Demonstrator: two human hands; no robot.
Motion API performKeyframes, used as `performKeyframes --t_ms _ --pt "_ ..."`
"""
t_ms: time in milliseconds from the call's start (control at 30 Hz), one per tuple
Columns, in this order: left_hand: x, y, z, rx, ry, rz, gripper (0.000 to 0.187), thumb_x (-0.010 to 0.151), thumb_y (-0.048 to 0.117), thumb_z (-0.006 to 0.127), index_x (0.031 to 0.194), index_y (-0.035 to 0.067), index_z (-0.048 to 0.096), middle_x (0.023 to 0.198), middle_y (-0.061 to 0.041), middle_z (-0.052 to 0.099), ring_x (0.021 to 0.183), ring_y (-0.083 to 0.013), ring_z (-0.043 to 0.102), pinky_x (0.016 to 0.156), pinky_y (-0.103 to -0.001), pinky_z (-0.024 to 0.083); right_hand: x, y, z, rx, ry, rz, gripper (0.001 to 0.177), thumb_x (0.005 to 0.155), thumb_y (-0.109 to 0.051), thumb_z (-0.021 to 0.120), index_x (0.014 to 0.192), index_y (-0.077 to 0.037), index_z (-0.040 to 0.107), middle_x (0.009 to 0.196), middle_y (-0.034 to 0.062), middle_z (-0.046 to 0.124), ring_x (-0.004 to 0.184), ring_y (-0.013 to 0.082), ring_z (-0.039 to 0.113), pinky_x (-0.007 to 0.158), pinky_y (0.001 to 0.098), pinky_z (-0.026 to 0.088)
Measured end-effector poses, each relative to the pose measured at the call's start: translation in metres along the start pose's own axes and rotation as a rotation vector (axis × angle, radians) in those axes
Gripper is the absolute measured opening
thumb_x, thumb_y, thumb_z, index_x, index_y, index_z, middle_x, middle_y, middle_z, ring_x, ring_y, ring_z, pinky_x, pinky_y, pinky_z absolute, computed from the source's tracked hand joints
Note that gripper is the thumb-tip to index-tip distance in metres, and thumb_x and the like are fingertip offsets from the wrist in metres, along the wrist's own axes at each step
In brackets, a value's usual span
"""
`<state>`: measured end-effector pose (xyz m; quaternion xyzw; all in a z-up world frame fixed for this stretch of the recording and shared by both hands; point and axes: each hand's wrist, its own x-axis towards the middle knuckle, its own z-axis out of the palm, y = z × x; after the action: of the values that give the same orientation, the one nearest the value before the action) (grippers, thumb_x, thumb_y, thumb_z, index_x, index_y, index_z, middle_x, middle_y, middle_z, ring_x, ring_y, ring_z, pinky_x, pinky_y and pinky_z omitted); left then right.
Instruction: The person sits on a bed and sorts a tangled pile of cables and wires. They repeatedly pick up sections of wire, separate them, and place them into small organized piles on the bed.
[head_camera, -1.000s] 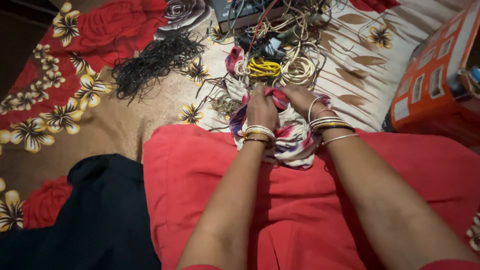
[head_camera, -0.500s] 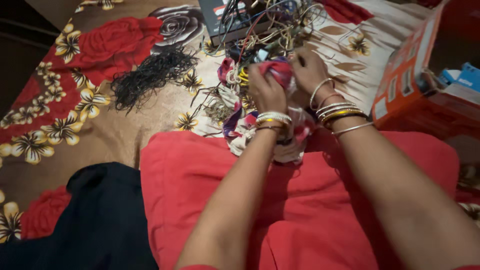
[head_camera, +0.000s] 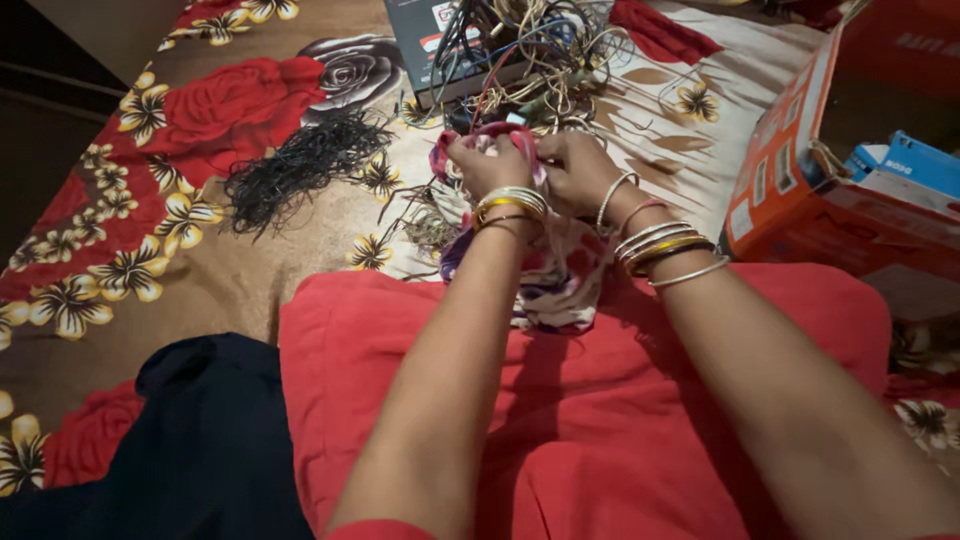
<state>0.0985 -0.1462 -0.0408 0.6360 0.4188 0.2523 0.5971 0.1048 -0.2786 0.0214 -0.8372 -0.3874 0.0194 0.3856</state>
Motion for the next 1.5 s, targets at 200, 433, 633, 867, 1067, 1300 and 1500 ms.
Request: performKeyframes --t_ms 200,433,633,867,1067,1300,1500 --pt "0.03 0.021 -0.013 -0.019 0.15 0.029 0.043 0.085 0.016 0.072 0.121 0.007 0.051 0.114 -0.02 0.073 0.099 -0.0339 0.076 0.088 -0.043 0.059 -0.02 0.022 -0.019 0.328 -0.187 0.22 0.028 0.093 -0.014 0.069 0.119 -0.003 0.074 0.105 0.0084 0.08 0.091 0.0141 0.073 0.083 0.0301 0.058" --pt "0.056 0.026 -0.048 -0.195 -0.009 -0.242 0.049 0.095 0.023 0.062 0.135 0.005 0.04 0.116 -0.024 0.067 0.097 -0.0367 0.072 0.082 -0.046 0.06 -0.06 0.067 -0.058 0.6 -0.231 0.22 0.031 0.097 -0.014 0.068 0.124 0.001 0.072 0.107 0.0081 0.078 0.092 0.0127 0.069 0.085 0.0297 0.057" --pt "0.008 -0.016 0.011 0.128 -0.252 0.17 0.063 0.088 0.038 0.081 0.126 0.001 0.049 0.11 -0.026 0.068 0.099 -0.0402 0.068 0.088 -0.045 0.053 -0.036 0.064 -0.021 0.391 -0.053 0.193 0.028 0.098 -0.011 0.065 0.121 0.003 0.071 0.097 0.0031 0.076 0.084 0.0106 0.066 0.078 0.0289 0.056" --pt "0.006 -0.021 0.004 0.103 -0.184 0.073 0.063 0.066 0.022 0.09 0.114 0.007 0.054 0.102 -0.017 0.073 0.092 -0.0301 0.074 0.084 -0.04 0.057 -0.032 0.013 -0.041 -0.014 -0.389 0.301 0.025 0.09 -0.005 0.067 0.112 -0.005 0.079 0.087 0.0068 0.079 0.077 0.0116 0.068 0.073 0.0317 0.056" --pt "0.023 -0.001 -0.006 -0.064 -0.143 -0.001 0.055 0.068 0.014 0.081 0.115 0.006 0.053 0.098 -0.015 0.075 0.083 -0.0269 0.078 0.077 -0.038 0.063 -0.034 0.001 -0.048 0.18 -0.551 0.217 0.033 0.085 -0.007 0.072 0.117 -0.009 0.077 0.103 0.002 0.081 0.087 0.0085 0.071 0.079 0.0289 0.057" --pt "0.024 0.03 -0.021 -0.082 0.075 -0.057 0.04 0.087 0.026 0.075 0.115 0.003 0.059 0.108 -0.017 0.074 0.092 -0.0299 0.073 0.085 -0.04 0.056 -0.043 0.034 -0.054 0.48 -0.458 0.246 0.029 0.095 -0.015 0.068 0.121 -0.003 0.075 0.094 0.0045 0.077 0.084 0.0122 0.068 0.081 0.0299 0.057" --pt "0.01 0.03 -0.025 -0.309 0.329 -0.091 0.027 0.1 0.025 0.058 0.115 0.003 0.056 0.116 -0.021 0.069 0.098 -0.0328 0.07 0.087 -0.043 0.054 -0.044 0.035 -0.041 0.836 -0.119 0.4 0.025 0.101 -0.022 0.065 0.112 -0.001 0.073 0.088 0.0012 0.072 0.082 0.009 0.065 0.08 0.0257 0.053"
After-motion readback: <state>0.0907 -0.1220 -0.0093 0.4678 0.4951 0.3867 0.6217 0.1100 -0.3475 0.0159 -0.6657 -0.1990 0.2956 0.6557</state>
